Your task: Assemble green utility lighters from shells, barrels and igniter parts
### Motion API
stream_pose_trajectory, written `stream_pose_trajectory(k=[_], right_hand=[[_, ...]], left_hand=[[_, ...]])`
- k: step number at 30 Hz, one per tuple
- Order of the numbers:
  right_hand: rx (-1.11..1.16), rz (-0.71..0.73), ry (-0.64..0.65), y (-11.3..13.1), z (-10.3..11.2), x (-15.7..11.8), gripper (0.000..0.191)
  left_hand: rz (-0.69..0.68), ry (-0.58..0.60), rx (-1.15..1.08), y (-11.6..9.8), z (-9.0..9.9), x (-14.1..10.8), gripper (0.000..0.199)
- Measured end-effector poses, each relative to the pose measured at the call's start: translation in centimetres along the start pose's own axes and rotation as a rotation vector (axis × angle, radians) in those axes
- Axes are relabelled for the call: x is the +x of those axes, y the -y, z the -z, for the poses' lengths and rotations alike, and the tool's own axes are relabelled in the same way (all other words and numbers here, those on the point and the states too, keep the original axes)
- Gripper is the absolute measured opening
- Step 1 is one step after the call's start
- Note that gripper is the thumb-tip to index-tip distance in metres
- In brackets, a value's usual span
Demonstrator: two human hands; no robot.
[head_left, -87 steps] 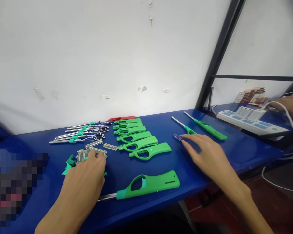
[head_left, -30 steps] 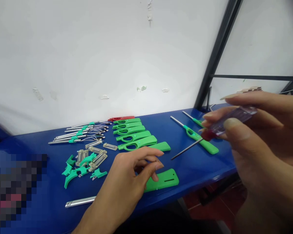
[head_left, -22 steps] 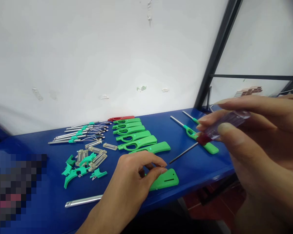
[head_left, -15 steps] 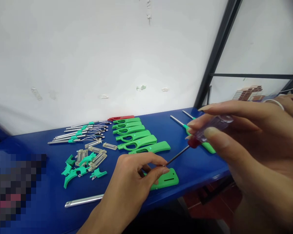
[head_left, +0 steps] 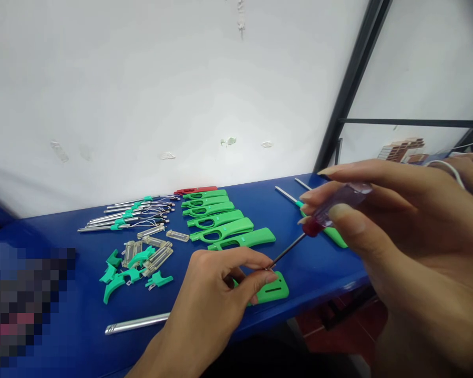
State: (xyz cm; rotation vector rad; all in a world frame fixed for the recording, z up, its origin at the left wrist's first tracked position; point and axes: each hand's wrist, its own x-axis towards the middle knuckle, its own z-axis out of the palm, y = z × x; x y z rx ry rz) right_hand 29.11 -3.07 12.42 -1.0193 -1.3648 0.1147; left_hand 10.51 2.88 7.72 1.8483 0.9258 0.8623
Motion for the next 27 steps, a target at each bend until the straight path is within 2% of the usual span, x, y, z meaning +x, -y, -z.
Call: stream_pose_trajectory(k=[7,12,15,21,27], right_hand=[[-0.003,0.067,-0.030,-0.4,-0.2,-0.2,0.036],[-0.046,0.054,-0.016,-0.5,-0.1,-0.2,0.032],[-0.081,0.052,0.044,-0.7,0.2,-0.1,0.030],[-0.165,0.089,0.207,-1.5,1.1,0.4,0.034],[-0.243,0.103,0.435,-1.4,1.9,0.7,0.021]], left_hand=[[-0.069,-0.023,0.044,0.5,-0.3,-0.3,0.008],[-0.050,-0.040,0.028,0.5,-0.6,-0.2,0.007],[-0.070,-0.058,0.029,0.5,-0.9,-0.1,0.017],[-0.195,-0.035,0.116,1.2,-2.1,0.1,0.013],[-0.458,-0.157,0.345,3.2,-3.9,0.4,0.023]])
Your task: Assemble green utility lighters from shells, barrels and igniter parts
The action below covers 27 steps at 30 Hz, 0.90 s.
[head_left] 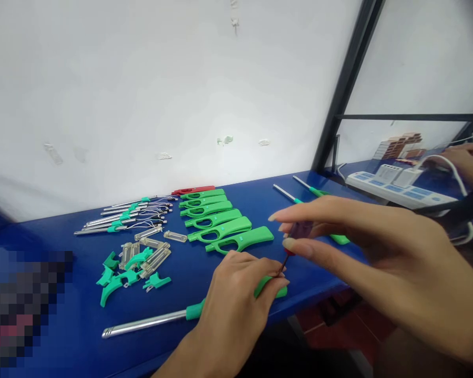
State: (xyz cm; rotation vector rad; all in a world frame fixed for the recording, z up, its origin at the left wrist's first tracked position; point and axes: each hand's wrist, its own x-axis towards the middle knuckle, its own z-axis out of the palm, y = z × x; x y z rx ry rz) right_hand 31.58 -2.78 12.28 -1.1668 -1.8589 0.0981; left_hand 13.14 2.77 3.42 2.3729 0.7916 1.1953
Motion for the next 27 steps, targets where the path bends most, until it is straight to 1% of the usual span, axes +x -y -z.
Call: stream_pose_trajectory(k=[5,10,14,19,24,27], right_hand=[[-0.027,-0.019,0.086,-0.2,0.1,-0.4,0.023],[-0.053,-0.021,0.132,-0.4,-0.1,-0.6,0.021],[-0.073,-0.020,0.137,-0.4,-0.2,-0.6,0.022],[-0.091,-0.022,0.148,-0.5,-0.2,-0.6,0.022],[-0.091,-0.024,0.126,-0.5,0.1,-0.6,0.023],[-0.090,-0.021,0.103,-0.6,0.3,-0.7,0.022]], left_hand=[[-0.050,0.022,0.038,1.0,-1.4,-0.4,0.021],[-0.077,0.070,0.062,1.4,-1.8,-0.7,0.016],[-0.089,0.079,0.071,1.5,-2.0,-0.8,0.011],[-0.102,0.070,0.090,1.5,-2.2,-0.8,0.009],[-0.139,0.038,0.106,1.6,-2.1,-0.9,0.009],[-0.157,0.020,0.095,1.6,-2.0,-1.0,0.014]])
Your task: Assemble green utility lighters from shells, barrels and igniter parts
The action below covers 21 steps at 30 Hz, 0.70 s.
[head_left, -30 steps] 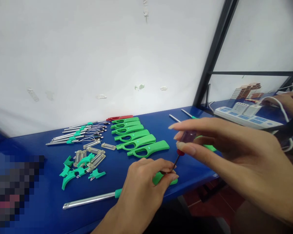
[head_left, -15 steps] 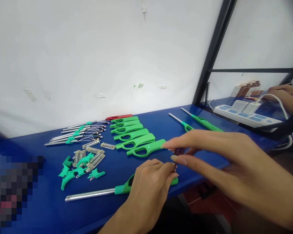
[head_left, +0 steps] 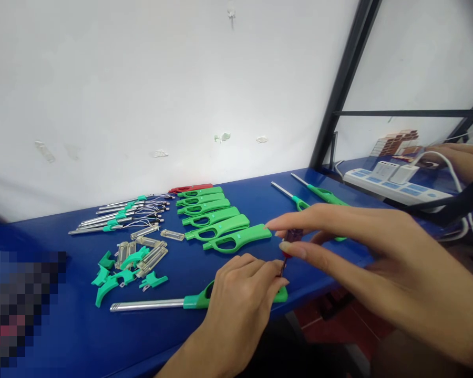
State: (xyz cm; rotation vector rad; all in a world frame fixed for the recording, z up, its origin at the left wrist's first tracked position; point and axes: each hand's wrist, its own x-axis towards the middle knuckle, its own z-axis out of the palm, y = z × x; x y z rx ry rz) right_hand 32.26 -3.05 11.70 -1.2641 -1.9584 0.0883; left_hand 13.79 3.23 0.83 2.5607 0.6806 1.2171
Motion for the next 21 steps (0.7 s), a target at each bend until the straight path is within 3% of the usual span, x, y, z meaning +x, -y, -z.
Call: stream_pose_trajectory(k=[21], right_hand=[[-0.092,-0.044,-0.013,-0.38,0.44,0.71,0.025]], left_hand=[[0.090,0.100,-0.013,-0.53,0.32,0.13,0.017]])
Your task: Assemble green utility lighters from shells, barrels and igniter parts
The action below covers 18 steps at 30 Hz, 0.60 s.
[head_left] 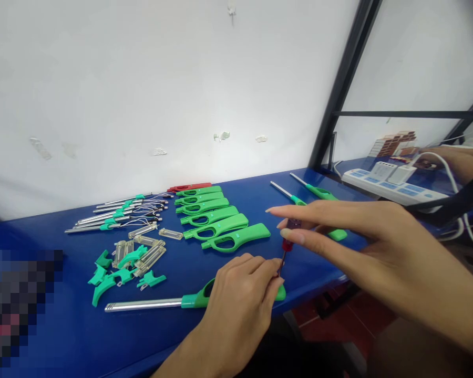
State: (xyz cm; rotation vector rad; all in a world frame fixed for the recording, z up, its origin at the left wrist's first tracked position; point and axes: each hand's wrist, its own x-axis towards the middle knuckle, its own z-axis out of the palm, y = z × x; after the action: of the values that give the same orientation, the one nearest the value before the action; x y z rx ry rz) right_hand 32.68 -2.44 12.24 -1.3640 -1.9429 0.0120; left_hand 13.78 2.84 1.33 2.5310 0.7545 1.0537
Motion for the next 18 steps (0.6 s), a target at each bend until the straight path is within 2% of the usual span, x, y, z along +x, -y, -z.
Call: stream_pose_trajectory(k=[12,18], right_hand=[[0.030,0.014,-0.052,-0.04,0.01,0.36,0.027],[0.035,-0.005,-0.079,-0.05,-0.04,0.36,0.027]], left_hand=[[0.030,0.017,-0.119,-0.24,0.47,0.31,0.028],[0.036,0.019,-0.174,-0.52,1.00,0.41,0.024]])
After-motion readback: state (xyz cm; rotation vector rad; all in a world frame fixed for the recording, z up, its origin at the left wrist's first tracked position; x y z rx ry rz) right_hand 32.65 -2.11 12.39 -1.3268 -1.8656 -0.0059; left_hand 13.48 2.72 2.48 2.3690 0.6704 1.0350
